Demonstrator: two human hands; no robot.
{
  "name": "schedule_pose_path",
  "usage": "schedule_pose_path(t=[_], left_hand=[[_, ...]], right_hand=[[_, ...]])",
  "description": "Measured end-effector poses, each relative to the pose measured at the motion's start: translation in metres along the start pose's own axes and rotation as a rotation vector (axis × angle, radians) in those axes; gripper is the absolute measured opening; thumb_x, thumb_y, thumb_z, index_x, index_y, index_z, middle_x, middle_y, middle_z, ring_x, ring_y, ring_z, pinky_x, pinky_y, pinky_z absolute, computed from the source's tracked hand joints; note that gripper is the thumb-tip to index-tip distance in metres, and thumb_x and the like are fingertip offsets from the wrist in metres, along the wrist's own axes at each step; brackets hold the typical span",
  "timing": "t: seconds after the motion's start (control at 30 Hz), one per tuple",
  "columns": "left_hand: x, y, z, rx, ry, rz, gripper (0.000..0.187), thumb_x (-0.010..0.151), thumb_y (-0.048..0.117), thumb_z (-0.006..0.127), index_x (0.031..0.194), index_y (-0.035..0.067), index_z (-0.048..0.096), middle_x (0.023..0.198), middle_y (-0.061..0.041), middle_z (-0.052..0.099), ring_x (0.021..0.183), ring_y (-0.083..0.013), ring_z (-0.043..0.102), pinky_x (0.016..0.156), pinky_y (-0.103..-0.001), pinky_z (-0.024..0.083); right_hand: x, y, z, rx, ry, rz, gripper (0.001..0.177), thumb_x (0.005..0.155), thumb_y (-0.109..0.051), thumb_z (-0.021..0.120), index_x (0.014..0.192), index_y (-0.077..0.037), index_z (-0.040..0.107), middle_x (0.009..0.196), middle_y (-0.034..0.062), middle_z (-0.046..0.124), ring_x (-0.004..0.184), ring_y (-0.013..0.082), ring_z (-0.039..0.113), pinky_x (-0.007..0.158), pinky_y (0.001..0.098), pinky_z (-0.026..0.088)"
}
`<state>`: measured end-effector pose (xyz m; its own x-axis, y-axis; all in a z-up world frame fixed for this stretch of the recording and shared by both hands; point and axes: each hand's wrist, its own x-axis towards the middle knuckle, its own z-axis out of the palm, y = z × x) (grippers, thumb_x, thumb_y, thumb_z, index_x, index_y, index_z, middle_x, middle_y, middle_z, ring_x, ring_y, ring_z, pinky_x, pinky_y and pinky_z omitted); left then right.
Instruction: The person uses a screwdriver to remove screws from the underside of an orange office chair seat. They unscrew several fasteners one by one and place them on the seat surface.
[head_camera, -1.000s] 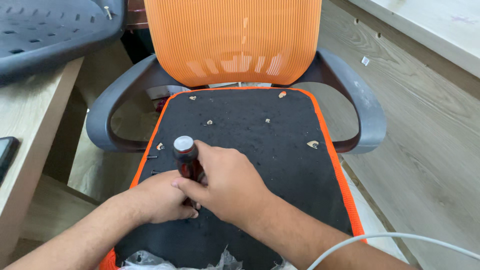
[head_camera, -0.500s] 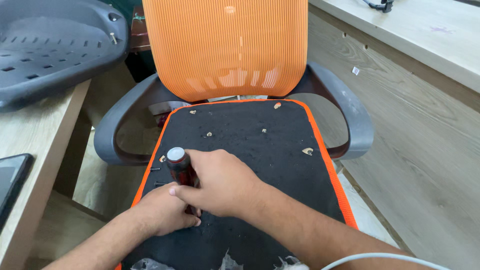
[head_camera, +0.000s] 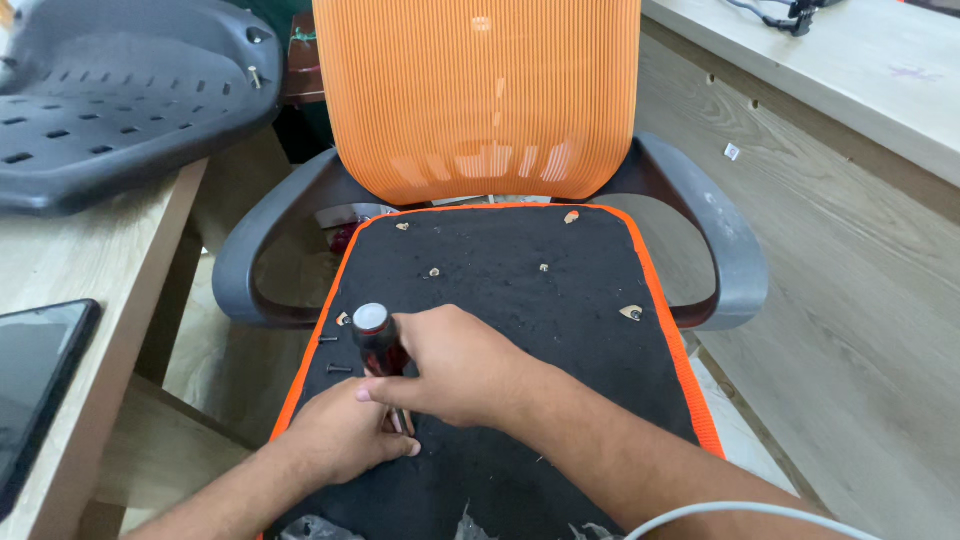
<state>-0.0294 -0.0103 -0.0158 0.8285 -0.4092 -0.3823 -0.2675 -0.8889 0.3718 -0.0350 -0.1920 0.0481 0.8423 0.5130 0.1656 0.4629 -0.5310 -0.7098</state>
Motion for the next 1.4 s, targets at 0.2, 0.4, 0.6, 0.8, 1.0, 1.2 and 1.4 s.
schedule_pose_path(t=[0.2, 0.4, 0.6, 0.8, 1.0, 1.2, 1.4], left_hand=[[0.009, -0.019, 0.004, -0.379, -0.072, -0.029, 0.02, 0.078, 0.021, 0.085, 0.083, 0.006, 0.073, 0.07, -0.005, 0.07, 0.056, -0.0119, 0.064, 0.055, -0.03, 0.053], [0.014, -0.027, 0.01, -0.417, -0.003, 0.116, 0.024, 0.074, 0.016, 0.088, 0.077, 0.0, 0.071, 0.072, 0.0, 0.074, 0.067, -0.0126, 0.07, 0.065, -0.031, 0.057], [-0.005, -0.013, 0.024, -0.349, 0.2, -0.088, 0.03, 0.068, 0.024, 0.09, 0.086, 0.009, 0.071, 0.076, 0.0, 0.073, 0.077, -0.0152, 0.072, 0.075, -0.034, 0.056], [-0.017, 0.002, 0.028, -0.229, 0.23, -0.289, 0.035, 0.074, 0.039, 0.088, 0.087, 0.011, 0.07, 0.08, 0.001, 0.076, 0.081, -0.0158, 0.074, 0.08, -0.033, 0.055], [-0.01, -0.013, 0.02, -0.383, 0.15, -0.143, 0.028, 0.073, 0.026, 0.088, 0.078, 0.007, 0.068, 0.085, 0.001, 0.079, 0.081, -0.0164, 0.074, 0.077, -0.032, 0.057], [-0.003, -0.031, 0.017, -0.466, 0.097, 0.137, 0.01, 0.079, 0.011, 0.08, 0.081, 0.002, 0.074, 0.095, 0.0, 0.082, 0.09, -0.0114, 0.077, 0.085, -0.03, 0.059], [-0.008, -0.022, 0.013, -0.431, 0.19, 0.153, 0.042, 0.075, 0.008, 0.078, 0.115, 0.008, 0.067, 0.103, -0.006, 0.078, 0.102, -0.0163, 0.074, 0.089, -0.033, 0.057]], right_hand=[[0.006, -0.016, 0.001, -0.106, 0.05, 0.056, 0.044, 0.078, -0.042, 0.077, 0.095, -0.003, 0.067, 0.078, 0.017, 0.073, 0.074, 0.0341, 0.073, 0.069, 0.0415, 0.059], [0.005, -0.026, 0.006, -0.216, 0.163, 0.256, 0.048, 0.077, -0.048, 0.078, 0.09, -0.002, 0.069, 0.08, 0.0173, 0.073, 0.078, 0.0356, 0.073, 0.072, 0.0451, 0.058], [0.015, -0.023, 0.018, -0.197, 0.045, 0.099, 0.046, 0.078, -0.043, 0.078, 0.092, 0.0, 0.067, 0.079, 0.0188, 0.073, 0.077, 0.0367, 0.073, 0.073, 0.043, 0.06], [0.02, -0.012, 0.008, -0.15, -0.108, -0.02, 0.044, 0.076, -0.041, 0.079, 0.094, -0.003, 0.068, 0.083, 0.0165, 0.074, 0.079, 0.0354, 0.073, 0.073, 0.042, 0.058], [0.017, -0.01, 0.001, -0.065, -0.067, 0.038, 0.043, 0.077, -0.04, 0.079, 0.098, -0.004, 0.066, 0.084, 0.0156, 0.074, 0.079, 0.034, 0.073, 0.073, 0.0404, 0.058], [0.006, -0.013, -0.002, -0.089, 0.037, 0.092, 0.045, 0.075, -0.037, 0.08, 0.104, -0.006, 0.063, 0.083, 0.0154, 0.074, 0.08, 0.0349, 0.073, 0.072, 0.0415, 0.057], [0.012, -0.027, 0.041, 0.513, 0.394, -0.118, 0.03, 0.091, -0.031, 0.074, 0.098, -0.005, 0.06, 0.078, 0.0044, 0.063, 0.073, 0.0138, 0.06, 0.068, 0.0314, 0.054]])
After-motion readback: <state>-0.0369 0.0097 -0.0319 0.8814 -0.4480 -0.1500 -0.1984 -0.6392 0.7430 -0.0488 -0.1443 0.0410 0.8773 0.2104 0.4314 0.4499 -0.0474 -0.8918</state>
